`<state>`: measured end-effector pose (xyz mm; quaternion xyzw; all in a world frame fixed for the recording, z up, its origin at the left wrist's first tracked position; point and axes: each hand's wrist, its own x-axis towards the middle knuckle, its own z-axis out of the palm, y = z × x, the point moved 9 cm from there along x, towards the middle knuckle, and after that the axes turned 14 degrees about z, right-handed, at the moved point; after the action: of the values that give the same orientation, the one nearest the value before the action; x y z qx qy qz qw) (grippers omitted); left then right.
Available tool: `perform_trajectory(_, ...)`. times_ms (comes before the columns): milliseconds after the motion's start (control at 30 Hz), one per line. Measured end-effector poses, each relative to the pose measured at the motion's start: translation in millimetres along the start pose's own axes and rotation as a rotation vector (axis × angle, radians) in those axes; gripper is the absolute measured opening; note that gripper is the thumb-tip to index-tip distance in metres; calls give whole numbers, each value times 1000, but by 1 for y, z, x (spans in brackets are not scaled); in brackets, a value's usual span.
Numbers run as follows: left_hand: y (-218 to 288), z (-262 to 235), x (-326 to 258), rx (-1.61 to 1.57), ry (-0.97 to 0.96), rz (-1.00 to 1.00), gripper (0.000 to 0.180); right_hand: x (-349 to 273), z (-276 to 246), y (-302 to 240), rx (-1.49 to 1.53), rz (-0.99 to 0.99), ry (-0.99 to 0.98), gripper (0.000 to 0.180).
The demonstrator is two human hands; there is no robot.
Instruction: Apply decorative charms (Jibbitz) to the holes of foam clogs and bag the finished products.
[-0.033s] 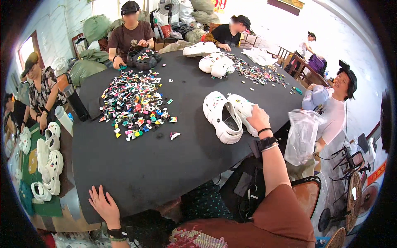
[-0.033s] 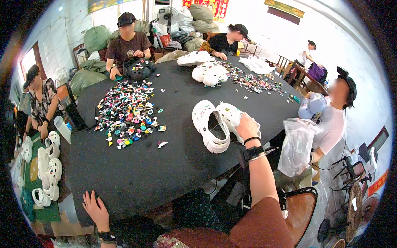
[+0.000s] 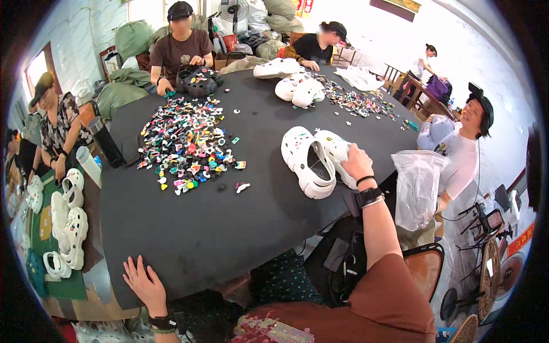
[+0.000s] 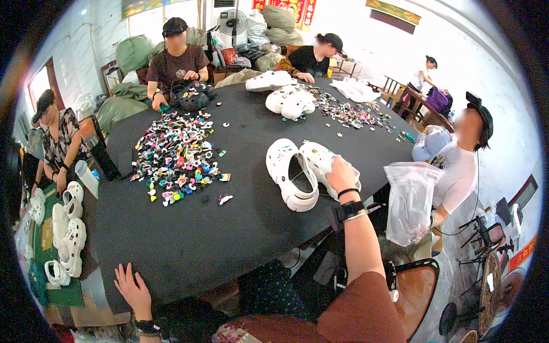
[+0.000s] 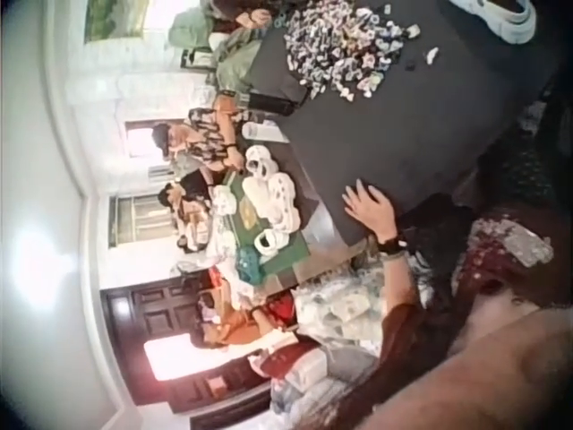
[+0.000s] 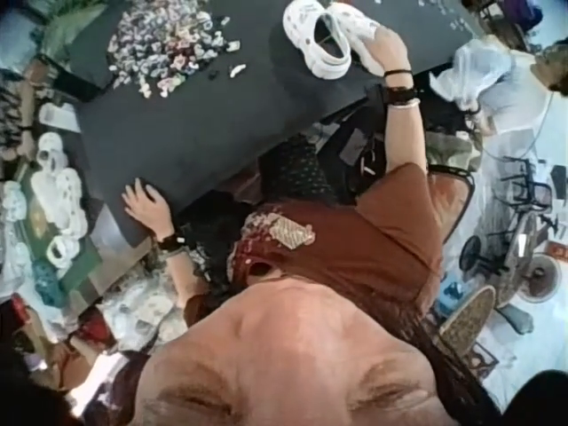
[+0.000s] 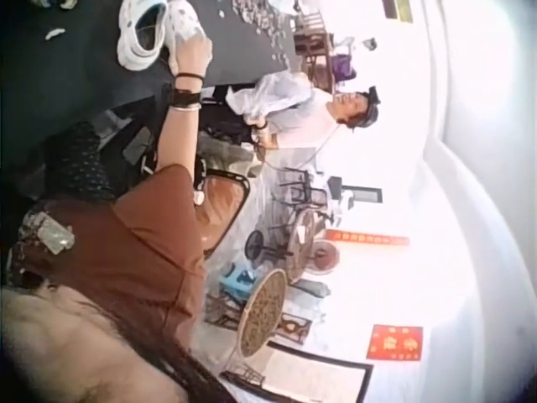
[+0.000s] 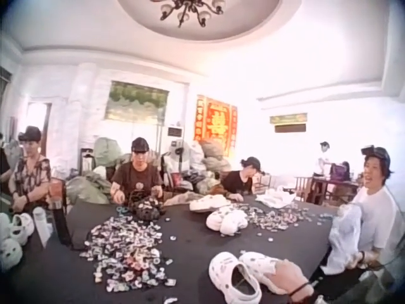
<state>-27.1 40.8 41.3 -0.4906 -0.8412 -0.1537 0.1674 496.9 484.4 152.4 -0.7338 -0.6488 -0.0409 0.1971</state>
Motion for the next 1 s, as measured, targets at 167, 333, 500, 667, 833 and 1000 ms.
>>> perform_trajectory(167, 2, 0, 0, -11, 16, 9, 36, 15, 14, 1, 276, 75, 53, 35)
perform_trajectory(333, -2, 3, -3, -4, 19, 9, 37, 15, 26, -34, 287, -3, -97, 40)
perform_trajectory(500, 0, 1, -1, 1, 4, -12, 36, -12, 10, -65, 40, -59, -120, 70)
perform_trajectory(667, -1, -4, -2, -23, 50, 13, 36, -6, 19, -67, 83, -64, -69, 71)
perform_trajectory(833, -2, 2, -2, -10, 77, 18, 37, -20, -11, -69, 270, -92, -16, 44)
perform_trajectory(1000, 2, -2, -1, -32, 88, 26, 36, -66, -59, -120, 383, -308, -10, 34)
